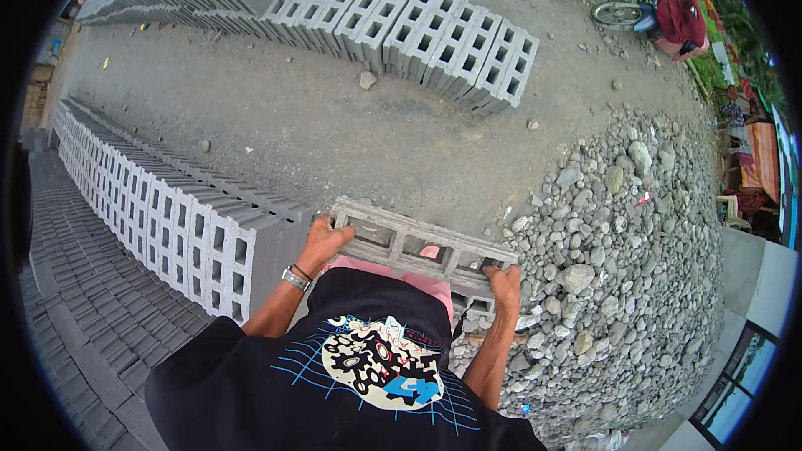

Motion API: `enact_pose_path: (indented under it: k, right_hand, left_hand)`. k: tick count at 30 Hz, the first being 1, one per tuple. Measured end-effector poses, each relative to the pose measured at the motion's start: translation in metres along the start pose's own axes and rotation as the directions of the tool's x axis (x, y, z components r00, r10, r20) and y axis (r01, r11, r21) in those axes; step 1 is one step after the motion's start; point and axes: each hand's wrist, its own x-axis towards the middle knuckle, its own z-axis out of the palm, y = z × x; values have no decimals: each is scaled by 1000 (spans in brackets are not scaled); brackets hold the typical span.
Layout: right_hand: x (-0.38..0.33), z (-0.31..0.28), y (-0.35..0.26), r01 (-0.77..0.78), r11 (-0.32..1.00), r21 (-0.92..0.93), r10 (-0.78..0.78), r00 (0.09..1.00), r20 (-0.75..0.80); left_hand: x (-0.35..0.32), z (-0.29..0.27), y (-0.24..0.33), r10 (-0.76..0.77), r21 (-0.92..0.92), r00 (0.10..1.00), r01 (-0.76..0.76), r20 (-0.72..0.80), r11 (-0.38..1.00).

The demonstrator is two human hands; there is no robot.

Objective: Stacking hollow concrete cinder blocks in an outdoor industrial or construction yard.

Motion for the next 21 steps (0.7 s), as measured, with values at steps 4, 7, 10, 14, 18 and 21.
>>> enact_pose_path:
  k: [4,7,10,14,18,21]
  right_hand:
    - [126,6,-86,123,974,-193,-95,984,149]
    - [202,36,-171,234,896,-379,-114,943,313]
    - [293,72,-236,378,813,-442,-152,872,465]
    - [423,141,-326,563,623,-543,-166,774,611]
    - [541,213,-413,718,474,-510,-234,661,713]
    - [605,254,-475,801,389,-455,-255,568,782]
  left_hand:
    - [46,33,8,-113,-357,982,52,-153,933]
    - [79,57,13,-282,-536,929,115,-241,837]
    - [128,93,29,-408,-654,879,161,-245,739]
    - [219,146,28,-560,-817,800,165,-217,553]
    - [326,189,36,-638,-885,750,165,-175,436]
    - [410,207,56,-746,-904,643,197,-173,380]
